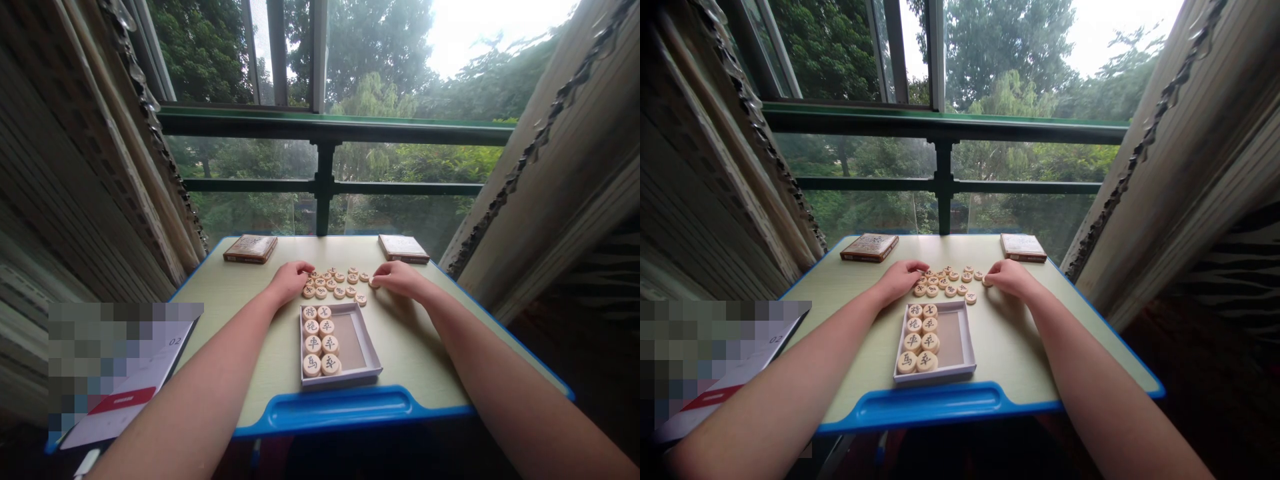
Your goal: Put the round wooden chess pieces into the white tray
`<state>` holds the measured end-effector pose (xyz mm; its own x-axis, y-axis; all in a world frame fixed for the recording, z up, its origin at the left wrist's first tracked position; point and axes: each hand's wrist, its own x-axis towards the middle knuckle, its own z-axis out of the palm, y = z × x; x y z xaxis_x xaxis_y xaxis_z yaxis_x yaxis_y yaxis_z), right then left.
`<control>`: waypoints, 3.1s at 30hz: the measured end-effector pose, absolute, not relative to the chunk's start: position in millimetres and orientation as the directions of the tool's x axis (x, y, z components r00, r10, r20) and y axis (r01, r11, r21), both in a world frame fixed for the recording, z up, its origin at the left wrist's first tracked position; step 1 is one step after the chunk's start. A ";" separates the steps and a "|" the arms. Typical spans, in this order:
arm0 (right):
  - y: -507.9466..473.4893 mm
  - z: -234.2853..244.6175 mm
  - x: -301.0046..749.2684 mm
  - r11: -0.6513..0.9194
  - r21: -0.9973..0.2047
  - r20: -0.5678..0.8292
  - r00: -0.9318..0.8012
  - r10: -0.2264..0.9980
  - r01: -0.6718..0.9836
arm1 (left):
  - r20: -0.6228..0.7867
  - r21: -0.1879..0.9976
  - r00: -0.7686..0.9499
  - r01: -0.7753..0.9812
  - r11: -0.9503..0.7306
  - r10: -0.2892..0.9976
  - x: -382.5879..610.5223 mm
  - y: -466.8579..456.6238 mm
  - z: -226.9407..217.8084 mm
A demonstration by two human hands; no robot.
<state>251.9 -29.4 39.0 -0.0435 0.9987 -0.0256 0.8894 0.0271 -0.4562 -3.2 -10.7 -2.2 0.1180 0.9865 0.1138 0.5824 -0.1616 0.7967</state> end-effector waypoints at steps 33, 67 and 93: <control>-40.2 47.2 250.3 0.147 -0.437 -0.061 -0.192 0.979 0.888 | 0.110 0.778 0.107 0.609 -0.153 0.988 -3.3 -12.9 0.9; -64.6 32.7 211.9 0.729 -0.356 0.615 -0.441 0.654 0.585 | 0.152 0.961 0.293 0.181 -0.211 0.944 19.1 -52.1 38.6; -66.0 35.7 213.3 0.745 -0.316 0.710 -0.375 0.596 0.587 | 0.101 0.954 0.406 0.220 -0.204 0.908 19.4 -51.2 35.1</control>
<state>213.3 -66.0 35.7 -0.3754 0.5963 0.7096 0.5872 0.7454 -0.3156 19.4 -51.2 35.1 0.4059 0.9083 0.1012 0.2197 -0.2045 0.9539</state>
